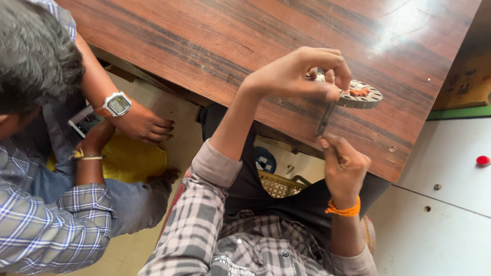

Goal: The person sits at a wooden table and places small orange pieces one at a time into the holes of a round perforated metal disc, steadying the disc with one hand while picking and pressing pieces in with the other. The person occasionally repositions the disc and continues filling its holes with the pieces.

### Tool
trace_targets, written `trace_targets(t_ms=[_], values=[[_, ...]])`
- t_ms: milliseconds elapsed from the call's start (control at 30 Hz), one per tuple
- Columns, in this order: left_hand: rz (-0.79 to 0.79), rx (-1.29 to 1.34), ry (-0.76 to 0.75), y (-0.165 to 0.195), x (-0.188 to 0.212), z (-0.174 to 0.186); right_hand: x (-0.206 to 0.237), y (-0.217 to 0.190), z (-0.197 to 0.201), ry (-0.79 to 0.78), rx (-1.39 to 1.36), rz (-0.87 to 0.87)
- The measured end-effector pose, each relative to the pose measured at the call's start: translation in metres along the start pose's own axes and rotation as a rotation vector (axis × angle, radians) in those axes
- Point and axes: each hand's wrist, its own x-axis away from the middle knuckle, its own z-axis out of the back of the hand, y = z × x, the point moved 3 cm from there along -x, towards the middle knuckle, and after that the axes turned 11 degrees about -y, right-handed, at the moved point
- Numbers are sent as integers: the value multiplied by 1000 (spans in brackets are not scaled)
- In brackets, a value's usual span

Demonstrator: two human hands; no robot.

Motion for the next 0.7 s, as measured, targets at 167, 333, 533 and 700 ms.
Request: trace_targets(t_ms=[167, 333, 533, 700], values=[[-53, -591, 307, 23, -5, -41, 8, 29, 37, 81, -194, -1], [24, -558, 391, 15, -8, -53, -1, 19, 85, 80, -184, 61], [-6, -595, 462, 2, -4, -54, -35, -25, 101, 21, 91, 361], [-18, -651, 464, -6, 0, -53, -72, -35, 89, 44, 112, 386]])
